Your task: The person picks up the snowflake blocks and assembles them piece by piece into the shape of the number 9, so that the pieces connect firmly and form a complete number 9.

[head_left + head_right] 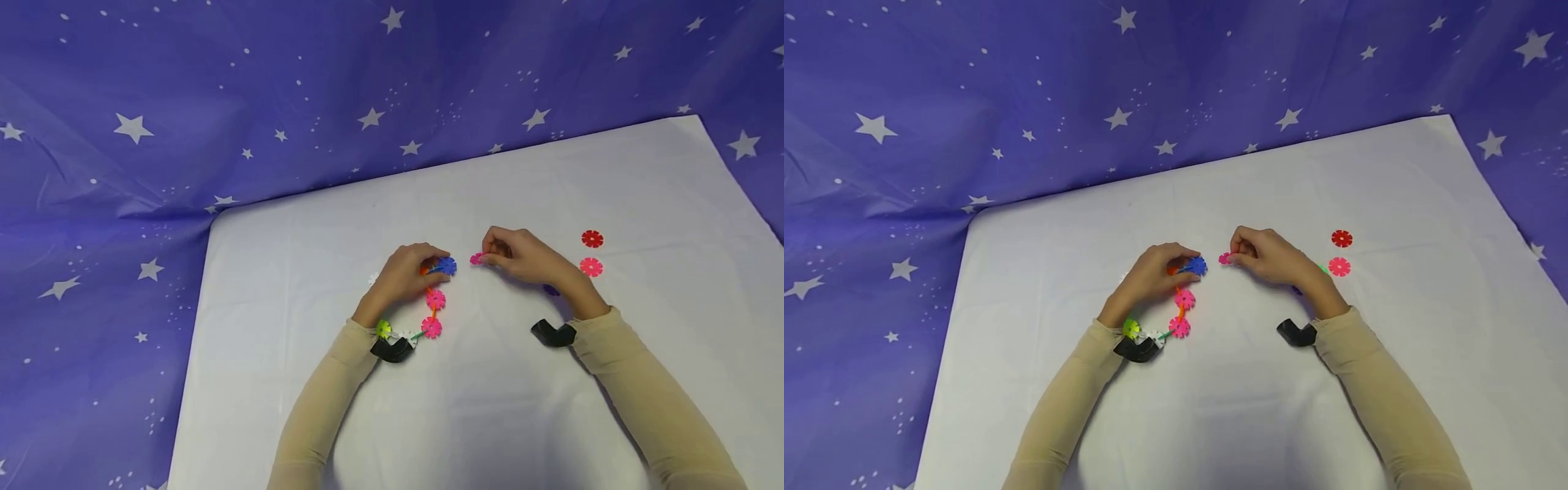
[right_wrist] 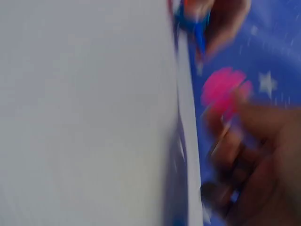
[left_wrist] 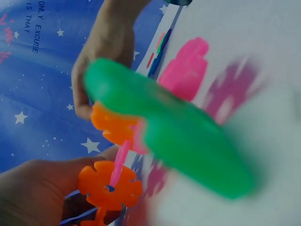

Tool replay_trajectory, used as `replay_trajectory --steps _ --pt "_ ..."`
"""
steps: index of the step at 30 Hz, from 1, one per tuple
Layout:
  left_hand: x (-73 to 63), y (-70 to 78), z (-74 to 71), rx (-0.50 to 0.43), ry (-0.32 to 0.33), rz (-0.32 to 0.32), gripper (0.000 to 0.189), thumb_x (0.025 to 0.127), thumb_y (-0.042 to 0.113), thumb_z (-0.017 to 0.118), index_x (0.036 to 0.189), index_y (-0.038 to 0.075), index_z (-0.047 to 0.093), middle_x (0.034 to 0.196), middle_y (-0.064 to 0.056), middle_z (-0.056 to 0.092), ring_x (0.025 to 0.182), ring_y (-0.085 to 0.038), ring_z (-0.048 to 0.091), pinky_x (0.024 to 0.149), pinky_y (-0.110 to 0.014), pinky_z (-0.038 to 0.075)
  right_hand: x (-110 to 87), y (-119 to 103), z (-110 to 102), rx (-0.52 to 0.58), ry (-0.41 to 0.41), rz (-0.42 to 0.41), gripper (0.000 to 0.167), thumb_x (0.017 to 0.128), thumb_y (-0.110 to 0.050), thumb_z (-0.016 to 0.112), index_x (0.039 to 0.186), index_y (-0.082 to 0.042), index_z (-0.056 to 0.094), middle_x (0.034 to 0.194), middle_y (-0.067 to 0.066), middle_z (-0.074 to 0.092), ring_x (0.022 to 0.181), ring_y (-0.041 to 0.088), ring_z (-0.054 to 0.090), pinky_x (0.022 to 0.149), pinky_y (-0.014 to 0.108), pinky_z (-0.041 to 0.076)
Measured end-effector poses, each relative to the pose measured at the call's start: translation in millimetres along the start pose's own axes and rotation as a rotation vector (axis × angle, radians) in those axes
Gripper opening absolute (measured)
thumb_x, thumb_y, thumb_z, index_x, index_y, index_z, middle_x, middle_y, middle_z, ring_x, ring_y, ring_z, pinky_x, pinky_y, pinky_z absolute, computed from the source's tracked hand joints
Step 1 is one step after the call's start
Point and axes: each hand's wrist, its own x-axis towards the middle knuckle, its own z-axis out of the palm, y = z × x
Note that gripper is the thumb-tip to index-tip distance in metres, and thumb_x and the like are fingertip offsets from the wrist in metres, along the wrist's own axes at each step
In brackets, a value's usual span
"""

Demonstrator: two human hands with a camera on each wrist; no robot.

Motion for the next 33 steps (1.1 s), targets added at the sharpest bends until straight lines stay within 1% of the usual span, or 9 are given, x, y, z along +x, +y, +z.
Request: replay_trajectory --steps 3,5,7,10,14,18,21,27,33 --pt "1.5 1.9 -0.8 -0.009 0.009 0.041 0.041 0.086 0.034 0.076 0.122 0.015 0.070 0.096 0.002 0.068 0.083 -0.010 0.056 0.081 -0.028 0.045 5.1 -3 13 -0.020 -0.003 -0.004 0.011 0.091 -0.016 0.070 0.093 -0.014 0.059 0.075 -0.003 0.058 0.066 0.012 0.048 0.060 0.023 0.040" --pt "3.1 3.0 -1.8 -0.011 0.009 0.062 0.041 0.086 0.033 0.076 0.122 0.014 0.070 0.092 0.002 0.066 0.080 -0.010 0.054 0.077 -0.027 0.044 6.8 -4 17 -0.024 0.002 -0.016 0.011 0.091 -0.015 0.070 0.093 -0.014 0.060 0.075 -0.003 0.058 0.065 0.012 0.048 0.059 0.024 0.040" --pt "4.8 3.8 -2.9 -0.005 0.006 0.072 0.040 0.086 0.033 0.076 0.121 0.013 0.070 0.090 0.003 0.065 0.079 -0.009 0.054 0.075 -0.025 0.043 8.3 -4 18 -0.035 0.002 -0.039 0.010 0.092 -0.016 0.070 0.094 -0.014 0.060 0.075 -0.002 0.058 0.065 0.012 0.048 0.059 0.024 0.040" --pt "5.9 4.8 -4.7 0.006 0.000 0.067 0.040 0.087 0.033 0.076 0.121 0.013 0.070 0.091 0.002 0.065 0.079 -0.009 0.054 0.075 -0.024 0.043 10.3 -5 18 -0.056 0.020 -0.058 0.009 0.093 -0.017 0.068 0.093 -0.014 0.060 0.074 -0.003 0.058 0.065 0.011 0.048 0.059 0.024 0.040" --pt "4.2 5.3 -4.1 0.001 -0.012 0.048 0.041 0.086 0.032 0.076 0.122 0.013 0.070 0.092 0.002 0.065 0.080 -0.010 0.054 0.074 -0.024 0.043 11.7 -4 21 -0.064 0.041 -0.052 0.010 0.093 -0.017 0.068 0.092 -0.013 0.059 0.073 -0.002 0.058 0.064 0.010 0.046 0.060 0.024 0.039" --pt "0.0 4.2 0.3 -0.005 -0.047 0.038 0.042 0.087 0.033 0.075 0.124 0.014 0.069 0.093 0.002 0.065 0.080 -0.009 0.053 0.072 -0.023 0.043 11.7 -6 27 -0.046 0.020 -0.038 0.010 0.094 -0.017 0.067 0.093 -0.013 0.058 0.073 -0.001 0.058 0.065 0.011 0.046 0.061 0.024 0.039" --pt "-1.7 3.4 2.1 -0.008 -0.047 0.043 0.042 0.087 0.033 0.075 0.124 0.013 0.069 0.093 0.002 0.065 0.079 -0.010 0.053 0.071 -0.023 0.042 12.8 -8 31 -0.049 0.018 -0.042 0.009 0.094 -0.017 0.066 0.092 -0.013 0.058 0.073 0.000 0.057 0.064 0.011 0.046 0.061 0.025 0.039" --pt "-0.1 1.4 0.5 -0.018 -0.042 0.077 0.039 0.089 0.030 0.074 0.122 0.011 0.069 0.096 0.001 0.066 0.079 -0.010 0.053 0.074 -0.025 0.043 16.7 -12 37 -0.063 0.061 -0.046 0.009 0.092 -0.011 0.068 0.089 -0.012 0.060 0.071 0.000 0.060 0.064 0.011 0.047 0.060 0.025 0.039" --pt "-0.2 -4.7 -1.9 -0.033 -0.035 0.073 0.038 0.090 0.030 0.072 0.123 0.011 0.068 0.092 0.002 0.062 0.079 -0.009 0.051 0.073 -0.024 0.042 19.9 -12 39 0.035 0.061 0.014 0.006 0.092 -0.008 0.067 0.089 -0.006 0.063 0.068 0.003 0.065 0.058 0.012 0.059 0.059 0.023 0.045"
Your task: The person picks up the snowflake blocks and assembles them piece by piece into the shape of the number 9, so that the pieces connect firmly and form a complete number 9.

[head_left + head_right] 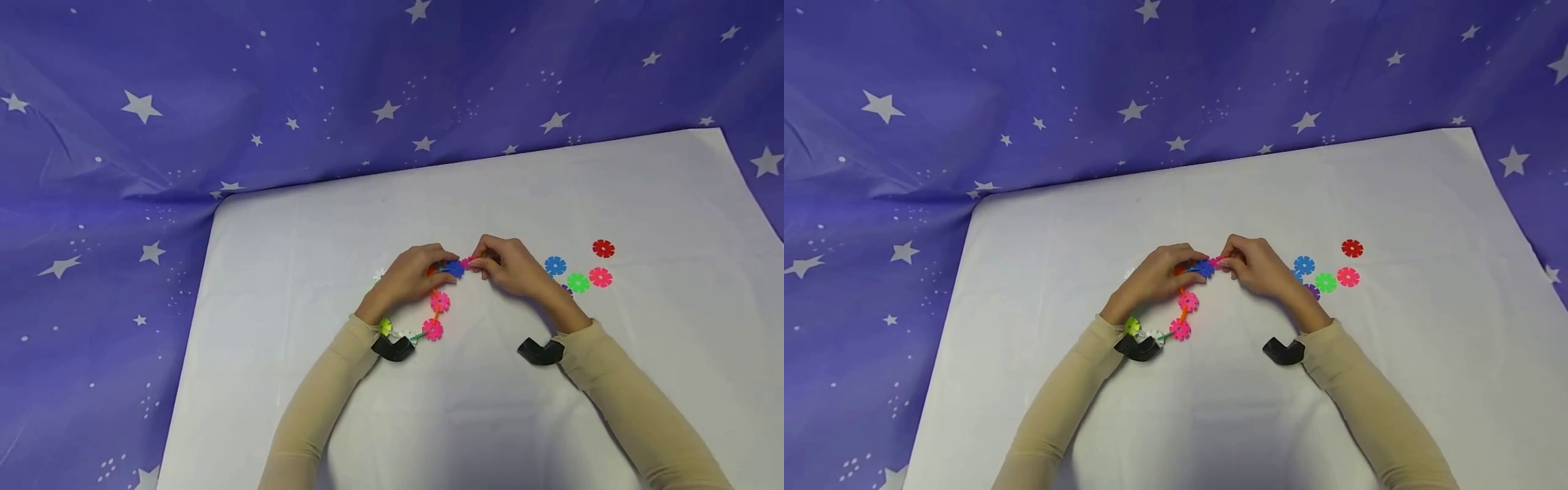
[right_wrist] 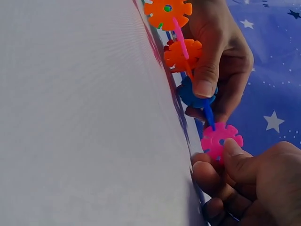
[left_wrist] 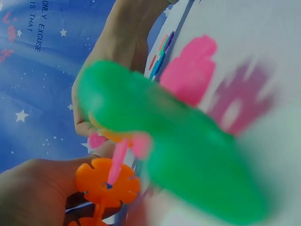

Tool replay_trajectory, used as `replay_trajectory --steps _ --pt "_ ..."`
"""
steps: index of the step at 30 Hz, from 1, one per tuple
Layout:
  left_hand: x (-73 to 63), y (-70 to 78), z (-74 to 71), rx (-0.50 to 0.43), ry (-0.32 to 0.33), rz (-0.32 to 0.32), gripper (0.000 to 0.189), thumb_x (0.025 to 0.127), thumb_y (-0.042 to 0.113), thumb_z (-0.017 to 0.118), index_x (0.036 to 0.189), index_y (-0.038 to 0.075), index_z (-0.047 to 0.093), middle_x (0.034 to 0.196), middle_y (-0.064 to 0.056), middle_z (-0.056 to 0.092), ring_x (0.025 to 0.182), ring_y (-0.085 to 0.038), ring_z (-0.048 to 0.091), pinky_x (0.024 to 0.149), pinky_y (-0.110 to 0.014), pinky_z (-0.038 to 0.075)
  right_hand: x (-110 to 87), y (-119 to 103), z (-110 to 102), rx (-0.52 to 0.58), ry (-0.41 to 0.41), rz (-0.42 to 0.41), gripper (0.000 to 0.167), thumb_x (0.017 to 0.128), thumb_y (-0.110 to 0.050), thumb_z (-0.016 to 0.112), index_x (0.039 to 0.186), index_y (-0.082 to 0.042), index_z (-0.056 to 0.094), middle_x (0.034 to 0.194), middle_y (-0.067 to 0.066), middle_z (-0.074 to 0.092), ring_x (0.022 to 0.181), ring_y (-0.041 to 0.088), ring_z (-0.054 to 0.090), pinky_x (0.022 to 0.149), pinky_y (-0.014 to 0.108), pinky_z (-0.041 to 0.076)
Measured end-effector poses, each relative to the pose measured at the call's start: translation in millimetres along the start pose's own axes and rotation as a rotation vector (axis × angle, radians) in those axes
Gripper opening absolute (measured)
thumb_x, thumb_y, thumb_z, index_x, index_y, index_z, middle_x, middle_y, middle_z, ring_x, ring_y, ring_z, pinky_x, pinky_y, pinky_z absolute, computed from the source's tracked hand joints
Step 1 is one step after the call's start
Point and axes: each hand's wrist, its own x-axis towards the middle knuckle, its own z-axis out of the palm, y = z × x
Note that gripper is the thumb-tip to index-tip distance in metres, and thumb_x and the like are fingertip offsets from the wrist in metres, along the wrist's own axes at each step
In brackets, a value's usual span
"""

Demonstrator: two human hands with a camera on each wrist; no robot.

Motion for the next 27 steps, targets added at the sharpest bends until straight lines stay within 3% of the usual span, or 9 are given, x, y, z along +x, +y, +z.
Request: replay_trajectory --steps 8,15,20,23,27 --pt "5.3 2.9 -4.8 -0.050 0.017 0.035 0.037 0.091 0.028 0.071 0.124 0.010 0.067 0.096 0.001 0.065 0.081 -0.010 0.052 0.076 -0.023 0.043 -2.3 3 -5 -0.019 0.018 -0.020 0.005 0.093 -0.008 0.066 0.091 -0.007 0.062 0.065 0.000 0.063 0.057 0.011 0.058 0.057 0.023 0.044" --pt "7.2 6.2 -3.9 -0.011 -0.006 0.075 0.037 0.091 0.025 0.070 0.122 0.006 0.067 0.098 -0.002 0.066 0.080 -0.011 0.053 0.076 -0.024 0.044 -2.3 6 -3 -0.112 0.086 -0.127 0.010 0.089 -0.005 0.070 0.084 -0.010 0.063 0.065 -0.001 0.058 0.058 0.009 0.043 0.054 0.022 0.035" --pt "8.0 5.6 0.5 -0.022 -0.011 0.091 0.036 0.092 0.025 0.069 0.122 0.005 0.067 0.098 -0.002 0.065 0.080 -0.011 0.052 0.074 -0.023 0.043 -3.3 7 0 -0.118 0.119 -0.164 0.012 0.088 -0.005 0.071 0.081 -0.010 0.064 0.063 0.000 0.058 0.056 0.008 0.041 0.053 0.021 0.033" --pt "7.1 4.2 0.9 -0.009 -0.018 0.071 0.037 0.092 0.027 0.069 0.124 0.007 0.066 0.099 -0.001 0.064 0.082 -0.011 0.053 0.076 -0.024 0.043 -3.4 4 3 -0.117 0.124 -0.134 0.010 0.088 -0.005 0.071 0.083 -0.008 0.064 0.065 0.002 0.059 0.058 0.010 0.043 0.054 0.023 0.035" --pt "0.6 2.9 -4.8 0.045 -0.024 -0.011 0.040 0.090 0.032 0.071 0.124 0.011 0.067 0.097 0.001 0.063 0.086 -0.012 0.052 0.079 -0.027 0.044 0.1 -4 7 -0.146 0.061 -0.066 0.006 0.091 -0.010 0.069 0.091 -0.008 0.064 0.074 0.004 0.063 0.063 0.013 0.046 0.060 0.027 0.039"
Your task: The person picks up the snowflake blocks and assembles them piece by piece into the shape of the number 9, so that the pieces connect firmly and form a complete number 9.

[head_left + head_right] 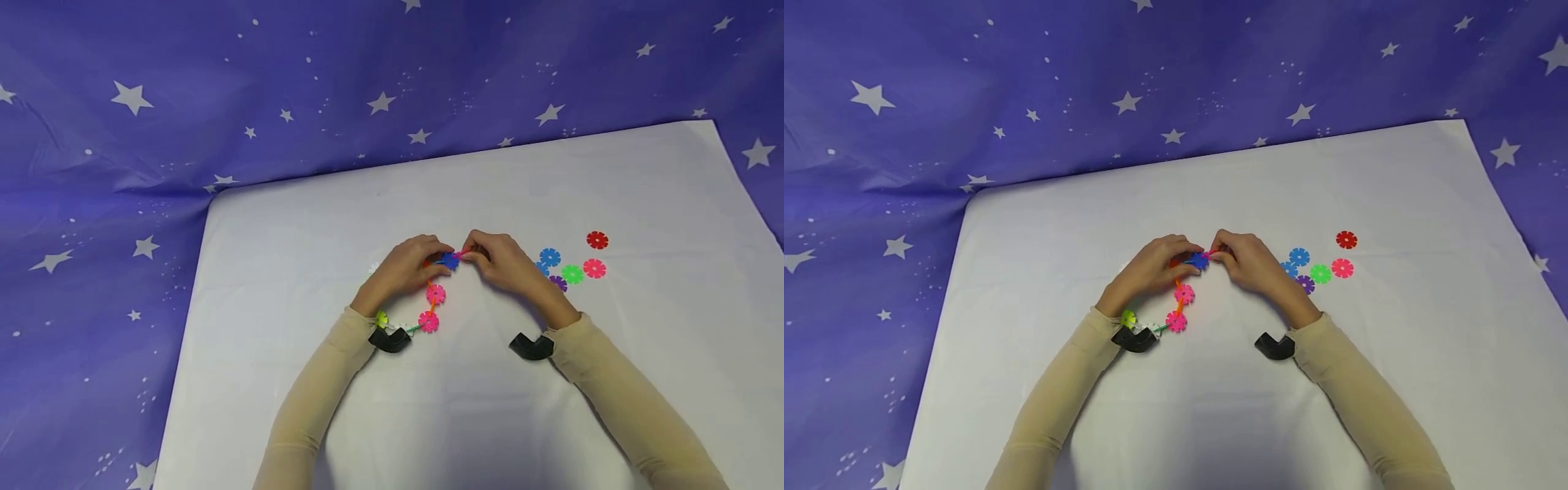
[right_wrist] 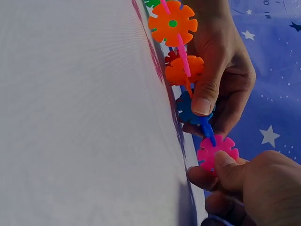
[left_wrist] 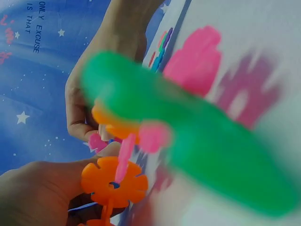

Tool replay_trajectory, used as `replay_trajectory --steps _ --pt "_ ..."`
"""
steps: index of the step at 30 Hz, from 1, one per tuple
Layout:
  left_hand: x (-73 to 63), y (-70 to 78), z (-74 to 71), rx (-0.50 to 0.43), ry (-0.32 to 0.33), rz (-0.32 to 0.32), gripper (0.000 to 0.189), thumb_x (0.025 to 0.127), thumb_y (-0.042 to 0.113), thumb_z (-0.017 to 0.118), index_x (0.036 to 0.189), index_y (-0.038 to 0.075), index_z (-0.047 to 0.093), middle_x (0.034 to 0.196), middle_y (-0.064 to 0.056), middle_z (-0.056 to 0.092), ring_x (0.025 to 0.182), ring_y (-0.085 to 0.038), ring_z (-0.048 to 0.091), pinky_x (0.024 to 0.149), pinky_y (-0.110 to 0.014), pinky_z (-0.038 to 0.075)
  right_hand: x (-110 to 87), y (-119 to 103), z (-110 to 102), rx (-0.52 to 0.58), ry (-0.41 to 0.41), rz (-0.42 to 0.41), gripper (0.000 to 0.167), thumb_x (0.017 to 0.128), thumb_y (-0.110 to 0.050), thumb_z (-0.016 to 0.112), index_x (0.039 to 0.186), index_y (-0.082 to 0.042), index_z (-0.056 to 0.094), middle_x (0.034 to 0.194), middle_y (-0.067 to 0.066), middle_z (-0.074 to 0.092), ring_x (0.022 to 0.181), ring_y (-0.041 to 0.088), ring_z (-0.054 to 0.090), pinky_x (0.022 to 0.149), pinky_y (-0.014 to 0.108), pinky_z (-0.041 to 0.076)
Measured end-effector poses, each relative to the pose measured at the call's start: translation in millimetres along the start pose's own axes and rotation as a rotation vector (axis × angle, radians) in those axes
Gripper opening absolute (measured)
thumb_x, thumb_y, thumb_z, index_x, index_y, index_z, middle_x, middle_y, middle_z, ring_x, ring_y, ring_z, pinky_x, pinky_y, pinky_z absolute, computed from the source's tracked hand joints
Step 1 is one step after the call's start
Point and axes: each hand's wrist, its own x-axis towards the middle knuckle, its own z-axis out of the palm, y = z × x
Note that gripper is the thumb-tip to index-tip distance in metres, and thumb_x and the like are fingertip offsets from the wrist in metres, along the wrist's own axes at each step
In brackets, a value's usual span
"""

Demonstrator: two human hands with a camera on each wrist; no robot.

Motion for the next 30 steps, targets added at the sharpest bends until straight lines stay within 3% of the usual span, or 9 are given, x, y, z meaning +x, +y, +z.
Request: replay_trajectory --steps 5,10,15,18,21,26,30 --pt "-5.2 1.6 -6.2 0.033 0.005 -0.058 0.041 0.089 0.035 0.073 0.124 0.015 0.067 0.096 0.001 0.062 0.089 -0.014 0.052 0.079 -0.030 0.045 0.6 2 -23 -0.064 -0.055 0.075 0.020 0.092 -0.018 0.070 0.108 -0.008 0.063 0.086 0.004 0.066 0.063 0.015 0.048 0.060 0.029 0.040" --pt "-6.0 -0.7 -6.3 0.022 -0.013 -0.064 0.042 0.089 0.036 0.072 0.126 0.016 0.066 0.102 0.001 0.062 0.093 -0.013 0.052 0.082 -0.029 0.045 -19.9 35 -75 -0.085 -0.056 0.210 0.019 0.089 -0.014 0.073 0.105 -0.007 0.065 0.086 0.006 0.061 0.072 0.019 0.048 0.061 0.025 0.039" --pt "-3.1 -4.4 -7.5 -0.034 -0.055 -0.030 0.044 0.092 0.033 0.069 0.131 0.014 0.064 0.109 0.000 0.063 0.099 -0.015 0.053 0.090 -0.032 0.045 -45.9 61 -110 -0.059 -0.190 0.382 0.028 0.086 -0.020 0.077 0.106 -0.005 0.064 0.083 0.006 0.053 0.079 0.019 0.048 0.067 0.023 0.038" --pt "-3.9 -6.1 -14.1 -0.017 -0.070 -0.034 0.046 0.092 0.034 0.069 0.133 0.014 0.062 0.118 -0.001 0.062 0.111 -0.017 0.052 0.100 -0.034 0.043 -47.9 64 -114 -0.045 -0.273 0.391 0.033 0.084 -0.023 0.079 0.107 -0.005 0.063 0.080 0.005 0.051 0.076 0.018 0.048 0.068 0.025 0.038" --pt "-1.7 -1.0 -20.1 0.025 -0.107 -0.051 0.047 0.092 0.036 0.068 0.134 0.014 0.061 0.125 -0.003 0.060 0.118 -0.020 0.049 0.105 -0.036 0.040 -48.2 63 -113 -0.082 -0.303 0.363 0.028 0.084 -0.021 0.078 0.102 -0.004 0.063 0.076 0.005 0.050 0.073 0.018 0.047 0.066 0.028 0.038" --pt "4.4 16.2 -22.5 0.036 -0.171 -0.113 0.044 0.093 0.036 0.067 0.131 0.013 0.063 0.124 -0.005 0.060 0.113 -0.021 0.051 0.099 -0.037 0.043 -48.0 60 -112 -0.123 -0.280 0.365 0.019 0.087 -0.018 0.075 0.092 -0.004 0.062 0.077 0.005 0.053 0.075 0.019 0.046 0.066 0.029 0.037" --pt "8.3 21.3 -14.4 0.045 -0.107 -0.128 0.041 0.092 0.035 0.069 0.128 0.016 0.065 0.120 -0.002 0.061 0.111 -0.019 0.054 0.096 -0.036 0.046 -44.7 59 -109 -0.064 -0.201 0.353 0.015 0.093 -0.018 0.068 0.092 -0.004 0.063 0.078 0.006 0.058 0.073 0.018 0.049 0.065 0.026 0.039"
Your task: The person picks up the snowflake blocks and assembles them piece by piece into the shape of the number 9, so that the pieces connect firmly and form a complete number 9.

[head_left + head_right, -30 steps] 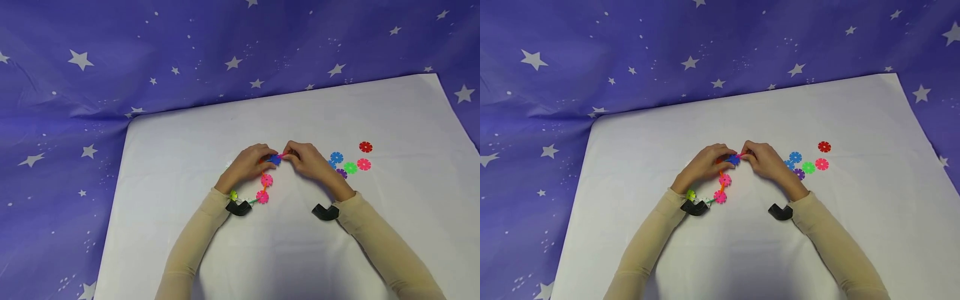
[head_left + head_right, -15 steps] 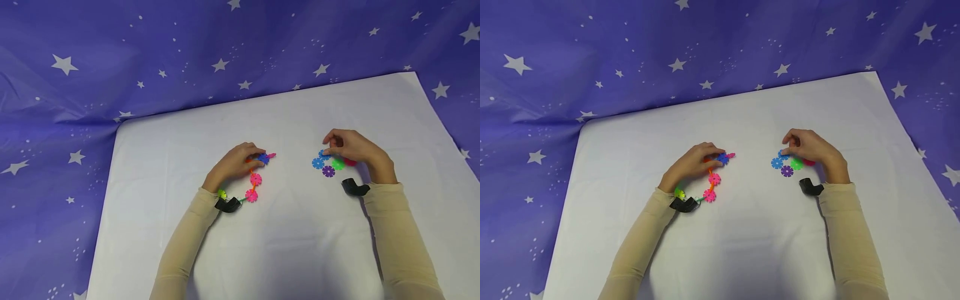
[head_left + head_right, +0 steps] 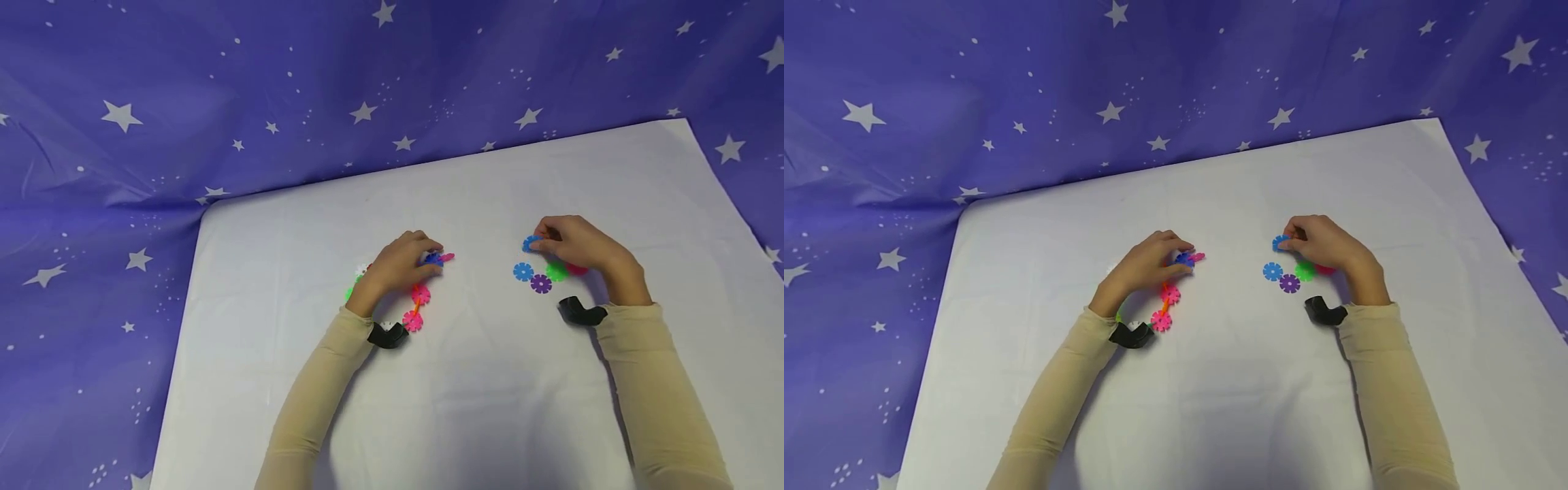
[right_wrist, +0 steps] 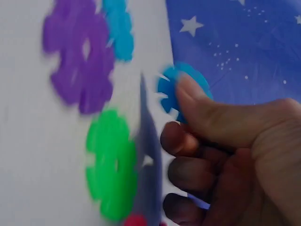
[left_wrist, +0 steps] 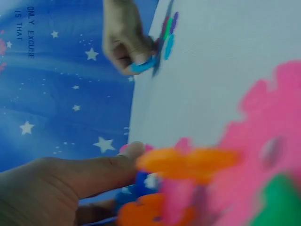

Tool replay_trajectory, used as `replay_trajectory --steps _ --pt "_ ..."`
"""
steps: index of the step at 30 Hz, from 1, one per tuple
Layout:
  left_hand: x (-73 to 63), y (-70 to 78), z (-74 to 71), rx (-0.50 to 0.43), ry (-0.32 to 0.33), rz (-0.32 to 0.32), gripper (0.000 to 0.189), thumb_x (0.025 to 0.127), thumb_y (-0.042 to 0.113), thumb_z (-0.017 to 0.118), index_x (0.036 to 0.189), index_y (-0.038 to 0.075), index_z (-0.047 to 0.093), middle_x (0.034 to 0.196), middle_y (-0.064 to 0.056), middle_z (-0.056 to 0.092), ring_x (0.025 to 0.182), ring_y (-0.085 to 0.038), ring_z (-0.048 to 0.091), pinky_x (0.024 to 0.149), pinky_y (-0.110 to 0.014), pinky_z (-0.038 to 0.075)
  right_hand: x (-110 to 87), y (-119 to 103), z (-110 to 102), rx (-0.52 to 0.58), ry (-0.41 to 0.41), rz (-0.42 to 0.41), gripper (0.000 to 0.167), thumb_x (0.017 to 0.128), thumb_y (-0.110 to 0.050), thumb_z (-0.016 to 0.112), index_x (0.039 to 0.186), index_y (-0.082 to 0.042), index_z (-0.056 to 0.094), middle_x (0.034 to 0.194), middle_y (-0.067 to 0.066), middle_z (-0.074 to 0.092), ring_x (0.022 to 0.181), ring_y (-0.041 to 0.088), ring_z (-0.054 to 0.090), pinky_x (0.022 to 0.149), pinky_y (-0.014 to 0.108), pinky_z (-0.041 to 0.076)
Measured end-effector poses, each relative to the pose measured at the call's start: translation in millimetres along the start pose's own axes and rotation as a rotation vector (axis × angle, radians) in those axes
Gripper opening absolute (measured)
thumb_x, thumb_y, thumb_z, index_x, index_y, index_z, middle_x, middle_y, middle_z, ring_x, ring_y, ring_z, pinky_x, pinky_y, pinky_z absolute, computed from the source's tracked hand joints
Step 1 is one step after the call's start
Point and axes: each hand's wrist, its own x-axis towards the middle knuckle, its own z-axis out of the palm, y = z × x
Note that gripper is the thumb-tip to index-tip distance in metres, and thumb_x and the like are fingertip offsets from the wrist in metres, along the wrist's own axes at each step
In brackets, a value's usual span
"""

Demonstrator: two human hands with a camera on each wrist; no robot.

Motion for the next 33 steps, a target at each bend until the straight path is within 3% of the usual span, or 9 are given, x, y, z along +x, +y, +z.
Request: replay_trajectory --steps 4,9,13,18,24,33 --pt "4.2 -2.6 11.4 -0.051 0.099 0.018 0.031 0.089 0.030 0.073 0.117 0.016 0.071 0.110 0.001 0.065 0.099 -0.016 0.058 0.088 -0.032 0.048 5.3 -16 11 0.241 0.044 0.005 0.015 0.097 -0.014 0.062 0.103 0.000 0.063 0.078 0.012 0.061 0.072 0.022 0.054 0.061 0.025 0.037" --pt "10.5 -8.4 22.9 -0.107 0.180 0.047 0.016 0.091 0.027 0.071 0.105 0.018 0.075 0.098 0.004 0.068 0.084 -0.010 0.059 0.079 -0.027 0.047 17.3 -38 36 0.485 -0.040 0.001 0.029 0.101 -0.011 0.054 0.127 0.001 0.052 0.084 0.017 0.062 0.067 0.017 0.054 0.056 0.024 0.036" --pt "10.3 -11.8 26.9 -0.130 0.228 0.054 0.014 0.092 0.027 0.070 0.101 0.019 0.076 0.097 0.006 0.068 0.082 -0.007 0.058 0.077 -0.026 0.048 26.3 -47 52 0.530 -0.108 -0.028 0.033 0.102 -0.009 0.048 0.134 0.000 0.050 0.090 0.019 0.061 0.068 0.013 0.048 0.056 0.021 0.035" --pt "11.7 -14.0 25.6 -0.152 0.259 0.100 0.013 0.092 0.026 0.070 0.099 0.017 0.076 0.096 0.005 0.069 0.079 -0.008 0.057 0.076 -0.027 0.047 29.0 -57 61 0.528 -0.130 -0.049 0.035 0.101 -0.006 0.046 0.135 0.001 0.051 0.094 0.020 0.062 0.073 0.015 0.052 0.059 0.019 0.037" --pt "15.9 -15.0 24.9 -0.180 0.259 0.159 0.011 0.092 0.023 0.070 0.096 0.015 0.075 0.099 0.003 0.070 0.085 -0.008 0.060 0.082 -0.027 0.048 28.8 -64 66 0.475 -0.123 -0.055 0.034 0.101 -0.004 0.048 0.133 0.000 0.054 0.087 0.019 0.064 0.062 0.009 0.044 0.054 0.019 0.034" --pt "14.0 -18.5 26.7 -0.222 0.238 0.160 0.010 0.092 0.024 0.069 0.095 0.016 0.074 0.097 0.005 0.069 0.082 -0.007 0.057 0.078 -0.025 0.046 32.3 -60 70 0.487 -0.153 -0.125 0.034 0.102 -0.004 0.048 0.134 0.004 0.055 0.080 0.020 0.062 0.056 0.015 0.050 0.053 0.022 0.041"
